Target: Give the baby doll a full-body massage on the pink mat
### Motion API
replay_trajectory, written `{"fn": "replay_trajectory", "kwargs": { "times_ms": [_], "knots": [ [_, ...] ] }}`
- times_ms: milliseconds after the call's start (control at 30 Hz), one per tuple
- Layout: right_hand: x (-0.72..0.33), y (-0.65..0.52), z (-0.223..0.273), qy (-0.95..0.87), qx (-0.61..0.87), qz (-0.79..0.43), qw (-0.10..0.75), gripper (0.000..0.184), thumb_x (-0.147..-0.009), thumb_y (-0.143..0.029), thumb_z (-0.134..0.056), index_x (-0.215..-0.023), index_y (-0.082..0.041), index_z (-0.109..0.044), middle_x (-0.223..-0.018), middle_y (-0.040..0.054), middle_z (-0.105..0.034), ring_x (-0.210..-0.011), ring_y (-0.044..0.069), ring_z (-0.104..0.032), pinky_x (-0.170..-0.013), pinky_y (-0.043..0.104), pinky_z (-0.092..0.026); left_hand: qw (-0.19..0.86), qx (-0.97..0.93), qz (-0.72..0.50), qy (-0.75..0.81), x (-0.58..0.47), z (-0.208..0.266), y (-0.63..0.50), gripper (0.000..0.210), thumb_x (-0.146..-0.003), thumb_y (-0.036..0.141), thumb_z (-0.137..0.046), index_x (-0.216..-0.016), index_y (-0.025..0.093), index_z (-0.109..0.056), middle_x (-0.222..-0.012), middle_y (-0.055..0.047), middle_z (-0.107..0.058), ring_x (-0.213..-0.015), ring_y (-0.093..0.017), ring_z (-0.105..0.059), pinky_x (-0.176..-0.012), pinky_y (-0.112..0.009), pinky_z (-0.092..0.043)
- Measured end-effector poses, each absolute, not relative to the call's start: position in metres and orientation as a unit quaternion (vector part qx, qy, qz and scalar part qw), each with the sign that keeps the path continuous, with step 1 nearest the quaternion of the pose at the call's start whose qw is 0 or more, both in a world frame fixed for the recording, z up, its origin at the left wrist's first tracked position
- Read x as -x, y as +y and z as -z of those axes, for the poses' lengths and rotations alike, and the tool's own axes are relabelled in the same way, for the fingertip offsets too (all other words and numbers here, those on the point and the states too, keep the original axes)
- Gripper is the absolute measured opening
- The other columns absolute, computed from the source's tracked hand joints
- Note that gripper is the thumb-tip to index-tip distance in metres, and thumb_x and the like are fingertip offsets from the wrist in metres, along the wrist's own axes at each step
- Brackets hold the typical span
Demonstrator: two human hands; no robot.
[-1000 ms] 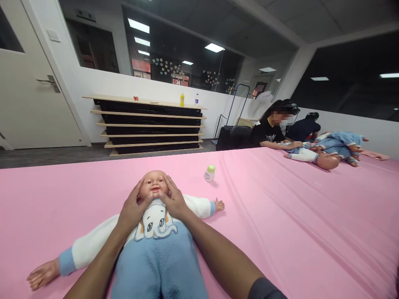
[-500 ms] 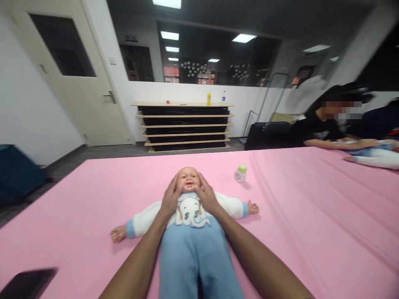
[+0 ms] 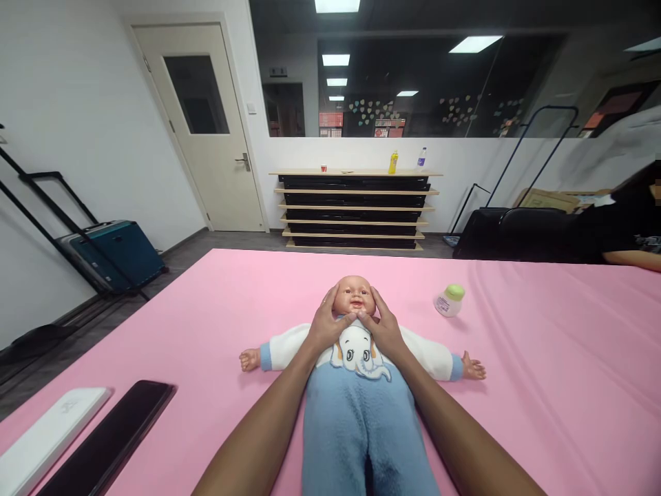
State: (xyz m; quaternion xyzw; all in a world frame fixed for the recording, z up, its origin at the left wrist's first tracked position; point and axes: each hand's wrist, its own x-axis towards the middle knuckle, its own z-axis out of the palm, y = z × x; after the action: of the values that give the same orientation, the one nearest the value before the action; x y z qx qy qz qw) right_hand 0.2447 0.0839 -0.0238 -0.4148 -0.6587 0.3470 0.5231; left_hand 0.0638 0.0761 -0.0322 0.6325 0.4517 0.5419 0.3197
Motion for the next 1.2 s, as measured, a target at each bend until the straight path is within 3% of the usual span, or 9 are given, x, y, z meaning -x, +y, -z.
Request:
{"fn": "replay_trajectory", "kwargs": {
  "times_ms": [200, 367, 533, 700, 833, 933, 1067, 1200],
  "knots": [
    [-0.247, 0.088, 0.028, -0.660, 0.423, -0.349, 0.514, 0.065, -0.094, -0.054, -0.048, -0.149, -0.021, -0.038, -0.154, 0.0055, -0.035, -0.144, 0.025, -0.029, -0.121, 0.047, -0.021, 0.323, -0.627, -0.552, 0.445, -0.064, 0.028, 0.075, 0.068, -0.089, 0.046, -0.057, -0.149, 0.021, -0.035, -0.153, -0.010, -0.038, -0.142, -0.027, -0.033, -0.120, -0.045, -0.023],
    [-0.245, 0.087, 0.027, -0.659, 0.412, -0.367, 0.512, 0.077, -0.084, -0.051, -0.064, -0.150, -0.023, -0.034, -0.155, 0.0068, -0.032, -0.142, 0.029, -0.034, -0.115, 0.047, -0.036, 0.321, -0.612, -0.559, 0.458, -0.066, 0.024, 0.071, 0.085, -0.074, 0.043, -0.075, -0.147, 0.022, -0.039, -0.150, -0.010, -0.042, -0.140, -0.031, -0.037, -0.117, -0.047, -0.028],
    [-0.244, 0.083, 0.025, -0.638, 0.396, -0.388, 0.534, 0.084, -0.077, -0.050, -0.071, -0.149, -0.021, -0.038, -0.148, 0.0094, -0.043, -0.138, 0.032, -0.039, -0.109, 0.046, -0.043, 0.317, -0.610, -0.557, 0.465, -0.065, 0.025, 0.072, 0.073, -0.081, 0.043, -0.068, -0.145, 0.021, -0.042, -0.151, -0.009, -0.041, -0.142, -0.029, -0.033, -0.118, -0.047, -0.026],
    [-0.247, 0.090, 0.031, -0.655, 0.407, -0.365, 0.522, 0.073, -0.087, -0.054, -0.059, -0.149, -0.022, -0.038, -0.153, 0.0059, -0.036, -0.143, 0.028, -0.031, -0.119, 0.049, -0.028, 0.325, -0.603, -0.561, 0.465, -0.066, 0.023, 0.072, 0.068, -0.084, 0.046, -0.063, -0.144, 0.022, -0.044, -0.150, -0.009, -0.043, -0.140, -0.027, -0.037, -0.118, -0.044, -0.028],
    [-0.248, 0.094, 0.033, -0.658, 0.417, -0.351, 0.519, 0.062, -0.095, -0.055, -0.043, -0.147, -0.021, -0.041, -0.154, 0.0056, -0.035, -0.144, 0.024, -0.029, -0.122, 0.047, -0.019, 0.335, -0.598, -0.559, 0.467, -0.067, 0.022, 0.071, 0.086, -0.069, 0.045, -0.079, -0.145, 0.023, -0.042, -0.149, -0.010, -0.044, -0.137, -0.031, -0.040, -0.116, -0.045, -0.032],
    [-0.247, 0.091, 0.031, -0.655, 0.417, -0.351, 0.523, 0.071, -0.088, -0.055, -0.057, -0.148, -0.021, -0.040, -0.152, 0.0071, -0.037, -0.143, 0.028, -0.032, -0.119, 0.048, -0.027, 0.335, -0.602, -0.555, 0.466, -0.067, 0.023, 0.072, 0.091, -0.067, 0.043, -0.081, -0.146, 0.023, -0.040, -0.150, -0.011, -0.043, -0.137, -0.031, -0.040, -0.115, -0.045, -0.032],
    [-0.244, 0.088, 0.031, -0.647, 0.412, -0.362, 0.530, 0.085, -0.077, -0.050, -0.072, -0.149, -0.022, -0.037, -0.151, 0.0085, -0.039, -0.140, 0.033, -0.037, -0.110, 0.048, -0.042, 0.319, -0.615, -0.552, 0.464, -0.066, 0.030, 0.076, 0.081, -0.078, 0.045, -0.072, -0.148, 0.023, -0.037, -0.153, -0.010, -0.038, -0.141, -0.029, -0.035, -0.117, -0.044, -0.028],
    [-0.244, 0.090, 0.034, -0.656, 0.404, -0.362, 0.525, 0.078, -0.083, -0.049, -0.066, -0.150, -0.024, -0.034, -0.155, 0.0060, -0.033, -0.142, 0.030, -0.032, -0.114, 0.049, -0.036, 0.293, -0.640, -0.535, 0.467, -0.063, 0.035, 0.079, 0.074, -0.086, 0.046, -0.062, -0.150, 0.021, -0.033, -0.156, -0.010, -0.033, -0.145, -0.026, -0.028, -0.120, -0.043, -0.022]
  ]
}}
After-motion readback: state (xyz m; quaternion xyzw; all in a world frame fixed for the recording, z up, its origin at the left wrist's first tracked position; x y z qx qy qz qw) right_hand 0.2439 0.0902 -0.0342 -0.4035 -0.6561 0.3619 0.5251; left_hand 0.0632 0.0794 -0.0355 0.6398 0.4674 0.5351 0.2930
